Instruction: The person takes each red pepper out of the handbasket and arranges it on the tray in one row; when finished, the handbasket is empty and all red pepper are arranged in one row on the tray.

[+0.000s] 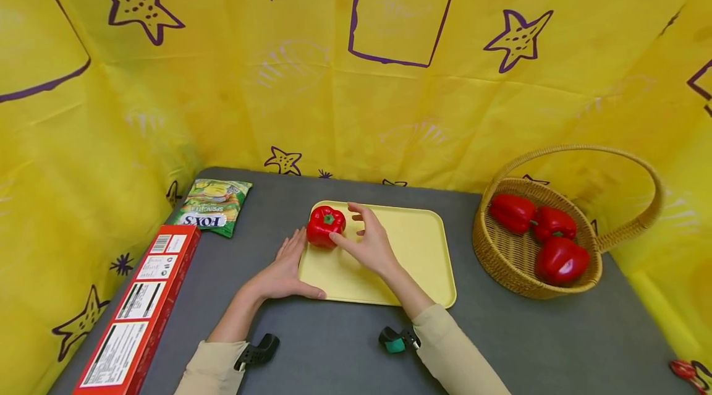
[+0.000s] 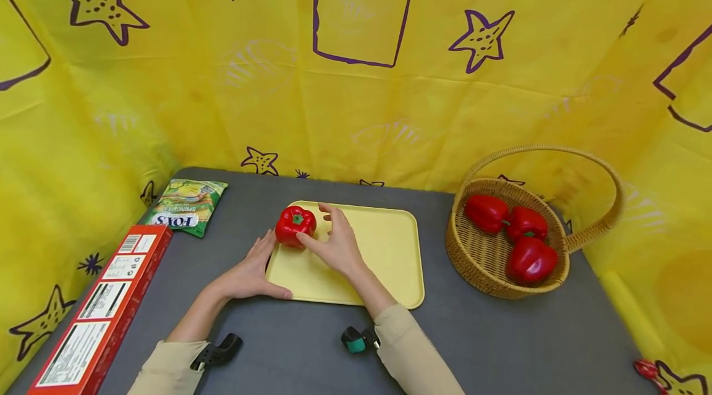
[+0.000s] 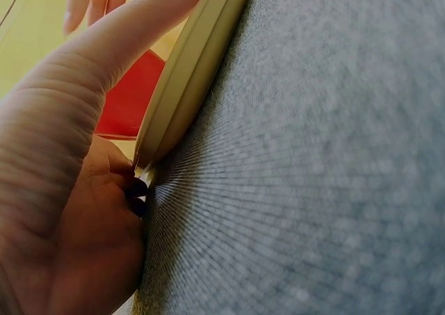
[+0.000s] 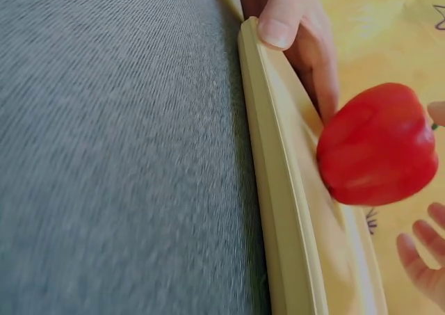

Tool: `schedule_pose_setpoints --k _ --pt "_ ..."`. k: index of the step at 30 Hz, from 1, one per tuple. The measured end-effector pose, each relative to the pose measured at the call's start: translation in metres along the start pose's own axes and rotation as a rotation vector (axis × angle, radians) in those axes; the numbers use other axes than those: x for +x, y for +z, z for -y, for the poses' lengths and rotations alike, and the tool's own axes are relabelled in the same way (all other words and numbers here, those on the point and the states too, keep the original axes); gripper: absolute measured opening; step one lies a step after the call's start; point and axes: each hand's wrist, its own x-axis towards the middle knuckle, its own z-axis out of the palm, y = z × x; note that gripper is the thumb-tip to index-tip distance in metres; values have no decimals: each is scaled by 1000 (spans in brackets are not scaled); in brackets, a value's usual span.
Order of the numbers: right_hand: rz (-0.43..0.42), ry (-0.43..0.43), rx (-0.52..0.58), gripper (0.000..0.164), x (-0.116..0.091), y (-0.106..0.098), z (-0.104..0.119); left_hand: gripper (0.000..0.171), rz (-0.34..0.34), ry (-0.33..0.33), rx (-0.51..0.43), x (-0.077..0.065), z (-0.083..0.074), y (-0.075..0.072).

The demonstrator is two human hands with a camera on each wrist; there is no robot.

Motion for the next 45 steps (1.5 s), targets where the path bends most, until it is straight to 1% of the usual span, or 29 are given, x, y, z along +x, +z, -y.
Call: schedule_pose_setpoints --k 3,9,14,20,24,27,31,36,39,43,45 --pt "-42 -10 11 62 -3 -7 -1 135 -4 1 -4 0 1 1" --pt "-156 -60 42 40 -10 -23 -8 136 -15 10 -2 0 2 1" --pt "-224 -83 64 28 -16 -38 -14 137 -12 6 -13 -1 1 1" --pt "-279 -44 95 21 -22 -51 -20 137 -10 3 -11 -1 1 1" --pt "-314 -10 83 14 -26 -59 -18 137 -10 -1 -10 0 1 2" --pt "-343 -6 65 10 -29 -67 -15 137 -8 -5 -9 0 1 2" --pt "-381 -13 41 6 -33 -79 -17 136 -8 -5 -6 -1 1 1" --pt "-413 1 14 6 -37 -97 -25 136 -20 2 -4 -2 1 1" --pt "-447 4 5 6 -40 -107 -28 136 -25 8 -10 -2 1 1" --pt "-482 25 -17 9 -47 -121 -8 137 -26 15 -18 -1 1 1" --pt "-495 45 -15 11 -48 -129 -7 137 -26 18 -19 -1 1 1"
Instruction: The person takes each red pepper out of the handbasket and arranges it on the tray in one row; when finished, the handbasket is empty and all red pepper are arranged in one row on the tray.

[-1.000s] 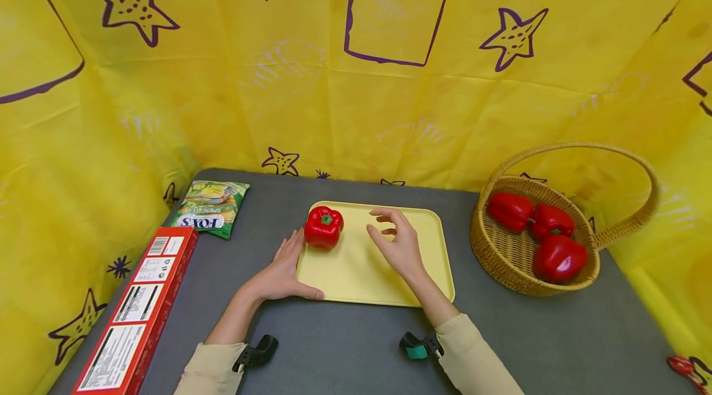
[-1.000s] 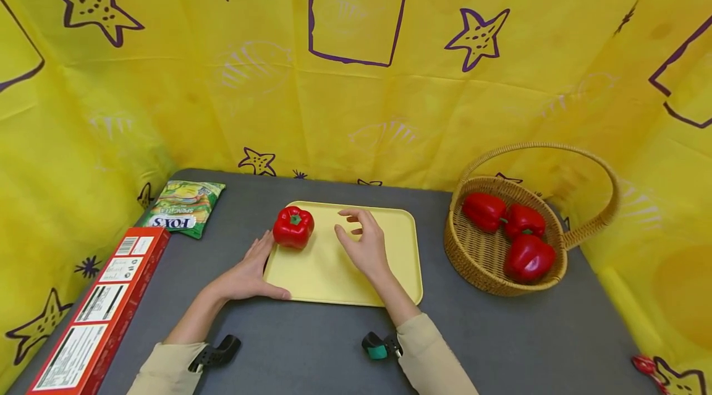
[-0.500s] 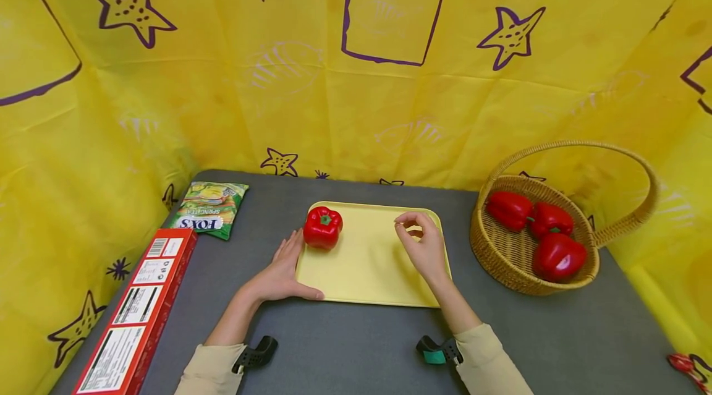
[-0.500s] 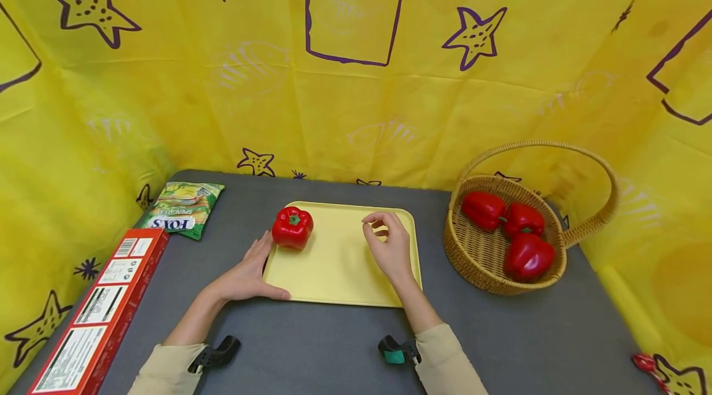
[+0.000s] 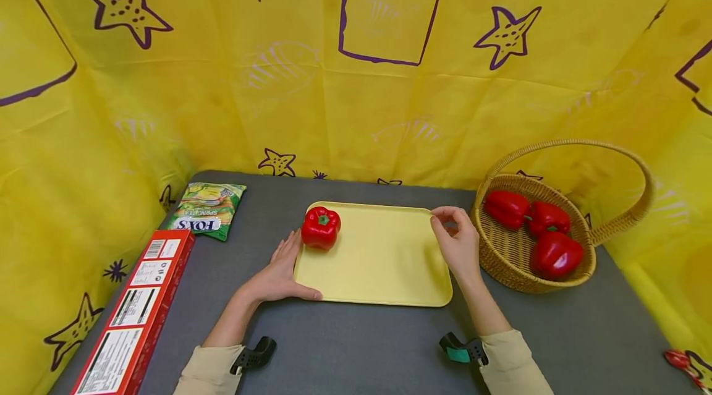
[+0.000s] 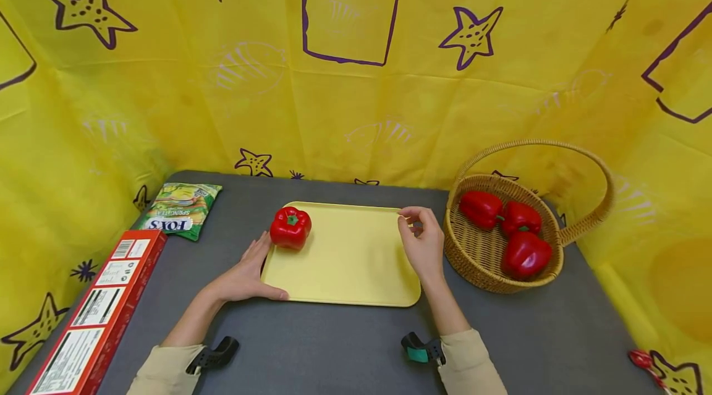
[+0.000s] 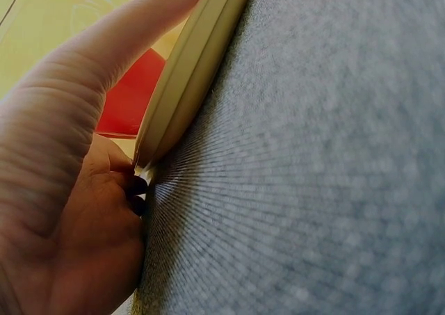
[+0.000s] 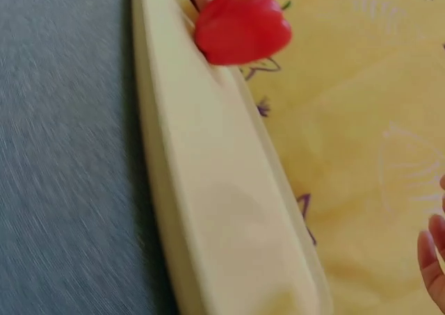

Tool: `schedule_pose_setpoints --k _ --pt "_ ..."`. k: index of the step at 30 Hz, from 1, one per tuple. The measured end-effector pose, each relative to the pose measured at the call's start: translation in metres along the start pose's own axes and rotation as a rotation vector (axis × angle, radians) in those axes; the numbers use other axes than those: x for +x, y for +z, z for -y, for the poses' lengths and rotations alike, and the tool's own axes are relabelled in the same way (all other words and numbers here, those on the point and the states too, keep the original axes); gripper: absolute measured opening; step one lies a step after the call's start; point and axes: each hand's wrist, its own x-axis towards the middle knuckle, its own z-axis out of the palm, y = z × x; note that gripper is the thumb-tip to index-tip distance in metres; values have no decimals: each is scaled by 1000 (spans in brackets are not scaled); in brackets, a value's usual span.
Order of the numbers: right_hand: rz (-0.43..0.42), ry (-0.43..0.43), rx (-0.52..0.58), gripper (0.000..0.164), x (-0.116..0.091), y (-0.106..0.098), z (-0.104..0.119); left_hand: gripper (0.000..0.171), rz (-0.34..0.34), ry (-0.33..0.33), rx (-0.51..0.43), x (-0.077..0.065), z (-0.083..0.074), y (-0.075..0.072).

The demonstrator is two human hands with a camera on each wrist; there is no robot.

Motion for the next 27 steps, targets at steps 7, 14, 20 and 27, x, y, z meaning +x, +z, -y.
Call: schedule_pose_setpoints --k 7,14,20,27 --pt "-61 -13 -10 11 15 -23 -26 137 3 -6 -7 -1 0 0" --pt "-75 6 -131 11 23 -47 -30 138 9 -17 -12 -1 0 0" --pt "41 41 -288 17 33 -73 -28 138 11 -19 -14 -1 -1 0" --pt "215 36 -405 27 48 -101 -22 137 8 -12 -4 0 0 0"
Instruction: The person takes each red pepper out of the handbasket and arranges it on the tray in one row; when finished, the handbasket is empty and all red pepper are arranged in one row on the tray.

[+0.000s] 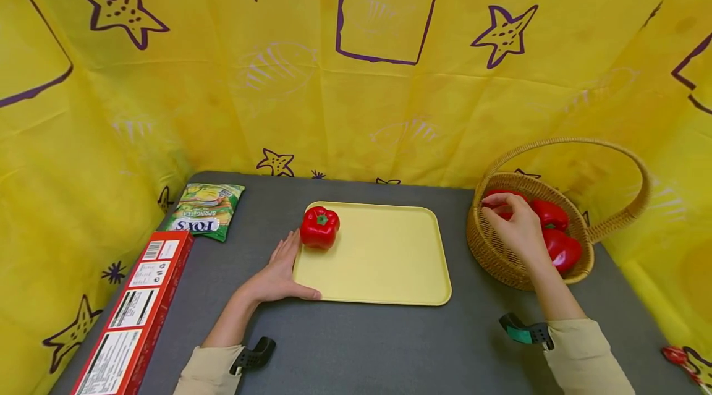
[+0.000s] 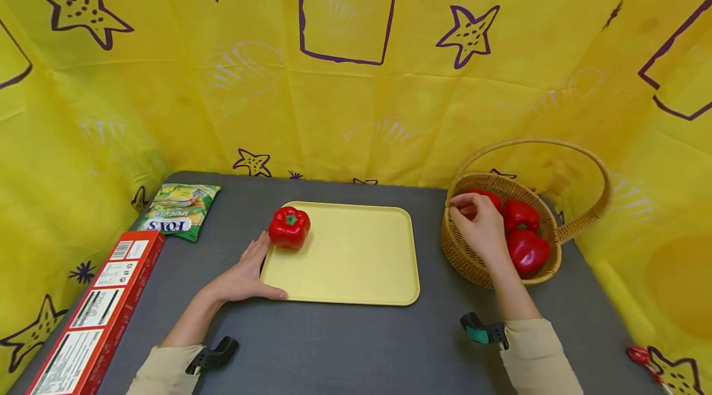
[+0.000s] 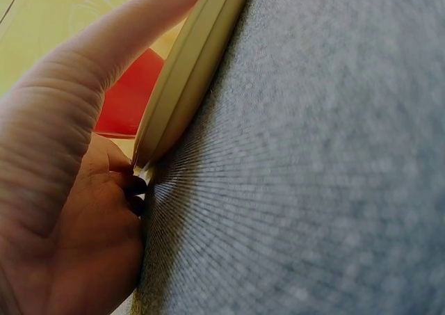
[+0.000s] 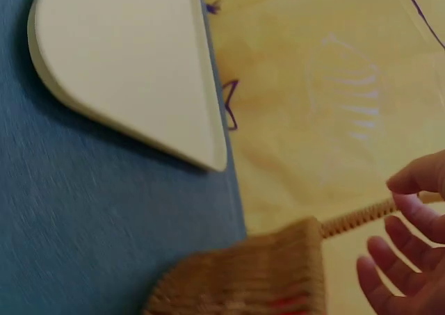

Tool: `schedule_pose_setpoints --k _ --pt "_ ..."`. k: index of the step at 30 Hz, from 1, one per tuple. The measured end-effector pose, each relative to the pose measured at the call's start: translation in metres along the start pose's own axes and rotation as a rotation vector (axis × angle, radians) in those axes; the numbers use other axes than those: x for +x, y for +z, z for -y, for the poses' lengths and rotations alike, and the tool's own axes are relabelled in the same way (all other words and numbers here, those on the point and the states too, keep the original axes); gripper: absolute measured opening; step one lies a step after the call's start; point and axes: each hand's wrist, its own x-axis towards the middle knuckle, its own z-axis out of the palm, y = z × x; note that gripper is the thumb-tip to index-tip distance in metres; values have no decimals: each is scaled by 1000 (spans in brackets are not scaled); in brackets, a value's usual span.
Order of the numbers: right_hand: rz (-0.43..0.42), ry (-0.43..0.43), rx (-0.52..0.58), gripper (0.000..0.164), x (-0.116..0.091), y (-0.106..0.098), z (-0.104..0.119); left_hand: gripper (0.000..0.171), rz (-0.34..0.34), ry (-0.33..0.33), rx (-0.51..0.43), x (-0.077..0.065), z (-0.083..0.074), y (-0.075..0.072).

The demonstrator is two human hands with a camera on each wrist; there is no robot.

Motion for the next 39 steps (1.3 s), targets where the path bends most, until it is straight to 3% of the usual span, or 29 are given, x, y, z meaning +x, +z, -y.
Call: schedule_pose_setpoints --k 15,25,39 --pt "287 50 -136 53 32 -37 -15 137 4 -13 -2 0 -1 0" --pt "311 28 -260 57 52 -43 -40 138 4 -7 -5 0 -1 -1" --pt "435 40 -352 75 70 -44 -53 137 4 5 -10 -1 -1 -2"
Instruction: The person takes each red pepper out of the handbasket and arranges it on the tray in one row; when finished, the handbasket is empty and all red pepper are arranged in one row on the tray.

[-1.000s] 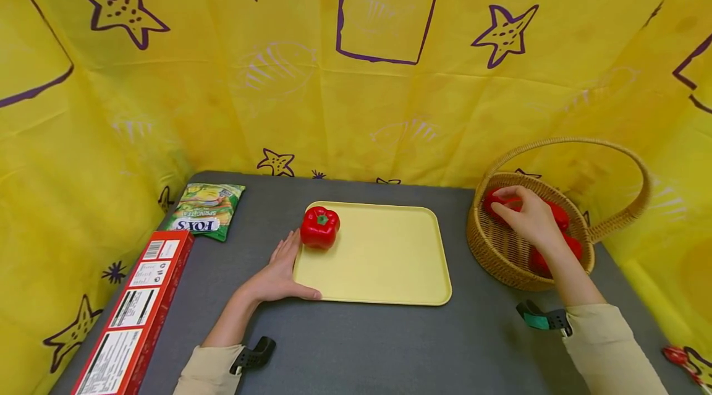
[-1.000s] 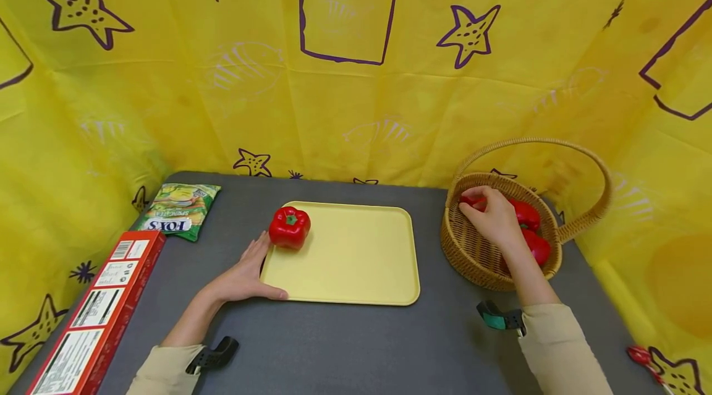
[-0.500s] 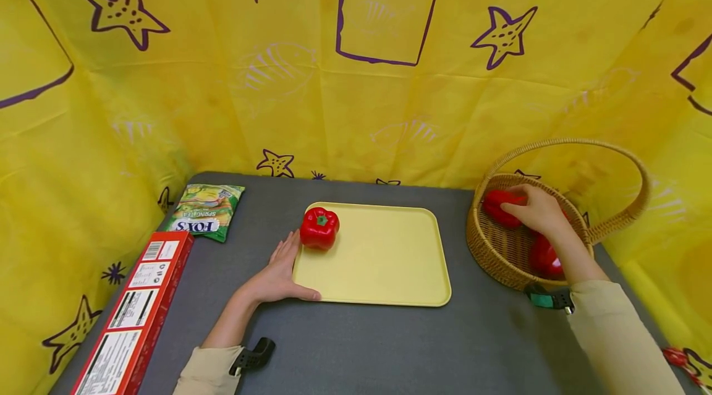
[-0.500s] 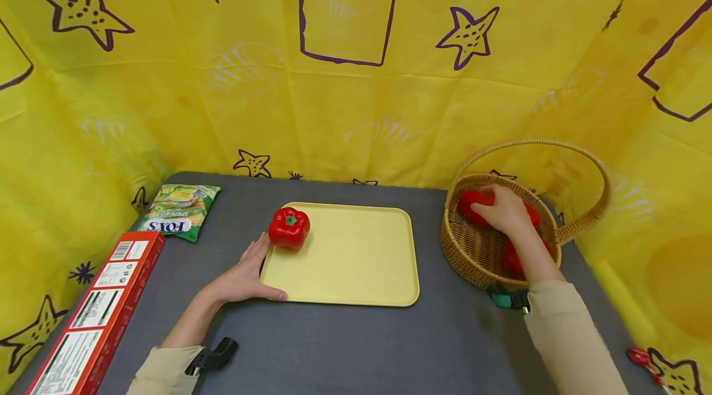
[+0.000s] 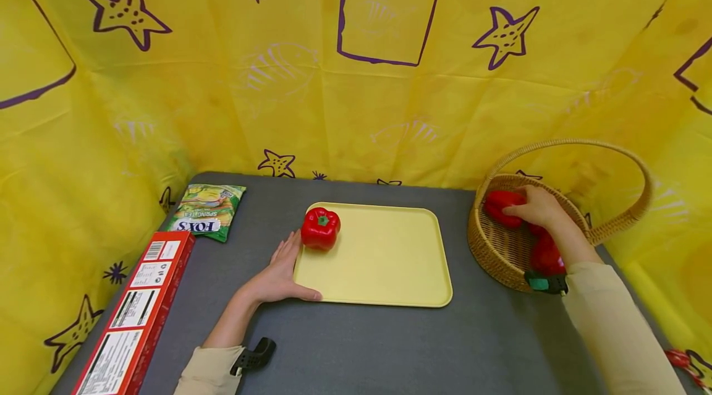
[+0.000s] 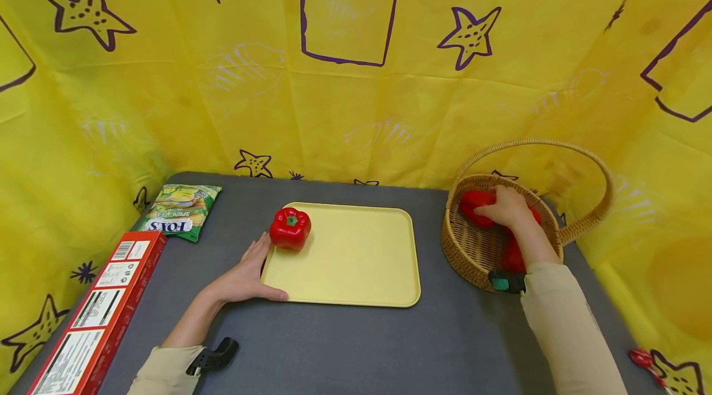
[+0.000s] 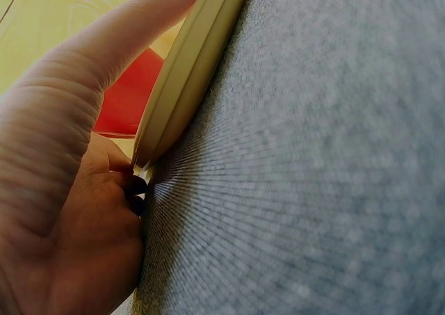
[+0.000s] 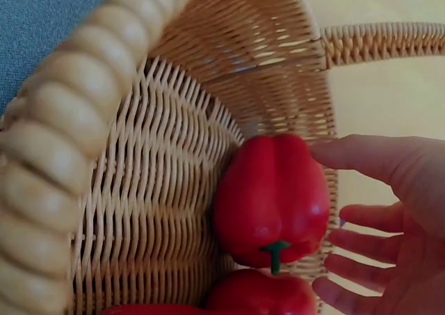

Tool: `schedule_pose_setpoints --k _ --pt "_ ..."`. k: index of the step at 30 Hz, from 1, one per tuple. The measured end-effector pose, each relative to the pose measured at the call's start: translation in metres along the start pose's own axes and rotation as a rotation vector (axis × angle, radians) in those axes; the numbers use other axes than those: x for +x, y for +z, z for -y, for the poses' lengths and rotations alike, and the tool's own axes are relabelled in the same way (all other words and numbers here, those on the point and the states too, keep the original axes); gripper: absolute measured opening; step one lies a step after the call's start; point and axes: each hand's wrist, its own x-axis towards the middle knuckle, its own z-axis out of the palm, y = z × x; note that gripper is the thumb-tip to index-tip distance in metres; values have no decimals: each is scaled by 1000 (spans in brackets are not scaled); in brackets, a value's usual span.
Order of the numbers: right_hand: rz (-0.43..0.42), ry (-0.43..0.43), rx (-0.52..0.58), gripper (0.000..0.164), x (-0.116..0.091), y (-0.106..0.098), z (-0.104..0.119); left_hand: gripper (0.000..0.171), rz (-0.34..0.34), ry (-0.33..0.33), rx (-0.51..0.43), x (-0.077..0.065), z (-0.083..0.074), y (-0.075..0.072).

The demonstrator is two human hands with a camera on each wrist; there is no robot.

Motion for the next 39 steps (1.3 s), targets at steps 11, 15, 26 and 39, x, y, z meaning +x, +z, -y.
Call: schedule_pose_setpoints --k 11,15,26,39 --pt "28 51 -12 84 4 2 -8 137 0 2 10 0 -1 1" --pt "31 59 -8 86 4 3 -10 137 2 -4 12 0 -1 1" --pt "48 78 -9 86 4 4 -12 136 9 -13 25 1 0 2" --pt "37 94 -7 78 3 3 -9 136 7 -21 13 1 2 2"
